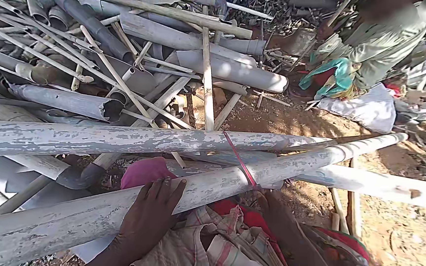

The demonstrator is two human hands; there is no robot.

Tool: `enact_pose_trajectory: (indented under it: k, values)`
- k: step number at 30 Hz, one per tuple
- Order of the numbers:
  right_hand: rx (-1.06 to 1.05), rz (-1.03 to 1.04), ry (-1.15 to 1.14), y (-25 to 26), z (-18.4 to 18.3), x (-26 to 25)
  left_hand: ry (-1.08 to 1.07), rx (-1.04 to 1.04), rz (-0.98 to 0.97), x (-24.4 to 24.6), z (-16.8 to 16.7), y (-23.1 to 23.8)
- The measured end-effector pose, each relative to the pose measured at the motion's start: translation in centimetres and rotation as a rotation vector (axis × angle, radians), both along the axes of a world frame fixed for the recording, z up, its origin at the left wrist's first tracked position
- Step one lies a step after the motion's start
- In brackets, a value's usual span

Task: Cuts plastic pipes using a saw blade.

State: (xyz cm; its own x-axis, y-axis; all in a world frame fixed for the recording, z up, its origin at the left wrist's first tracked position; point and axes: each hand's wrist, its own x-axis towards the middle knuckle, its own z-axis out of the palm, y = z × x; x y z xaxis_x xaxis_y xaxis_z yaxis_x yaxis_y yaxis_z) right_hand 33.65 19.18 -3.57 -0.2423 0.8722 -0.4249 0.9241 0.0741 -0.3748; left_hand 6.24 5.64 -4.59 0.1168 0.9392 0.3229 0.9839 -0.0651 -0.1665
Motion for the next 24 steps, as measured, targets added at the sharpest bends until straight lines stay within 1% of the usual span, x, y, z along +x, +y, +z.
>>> enact_pose_trajectory:
  k: [2, 4, 6, 8, 10, 12, 13, 15, 17, 20, 24]
  values:
    - [0.075, 0.170, 0.081, -3.0, 0.4, -2.5, -0.006, 0.000, -0.005, 0.0, 0.0, 0.1]
    - [0.093, 0.213, 0.056, -3.3, 0.4, -2.9, -0.007, -0.001, -0.001, -0.1, 0.0, 0.2]
    - [0.081, 0.092, -0.035, -0.7, -0.4, -1.0, -0.011, -0.017, -0.002, -0.1, 0.1, 0.3]
    - [0.056, -0.121, -0.141, 3.0, -1.5, 2.5, -0.024, -0.032, -0.004, -0.1, 0.3, 0.3]
    - [0.048, -0.247, -0.172, 5.2, -1.8, 5.7, -0.040, -0.066, 0.010, -0.1, 0.9, 0.4]
    - [0.048, -0.268, -0.151, 5.3, -1.4, 6.6, -0.082, -0.159, 0.047, -0.2, 1.7, 0.7]
    - [0.066, -0.273, -0.125, 4.7, -1.6, 6.4, -0.125, -0.250, 0.070, -0.3, 2.2, 0.8]
    - [0.095, -0.291, -0.067, 3.8, -2.4, 5.9, -0.201, -0.431, 0.107, -0.7, 3.4, 1.2]
    - [0.119, -0.330, 0.025, 3.3, -3.4, 5.5, -0.243, -0.552, 0.142, -1.2, 4.4, 1.4]
    - [0.132, -0.374, 0.124, 2.9, -4.1, 5.5, -0.267, -0.649, 0.183, -1.8, 5.3, 1.5]
    - [0.102, -0.413, 0.120, 3.5, -3.4, 6.1, -0.295, -0.725, 0.220, -1.4, 5.5, 1.4]
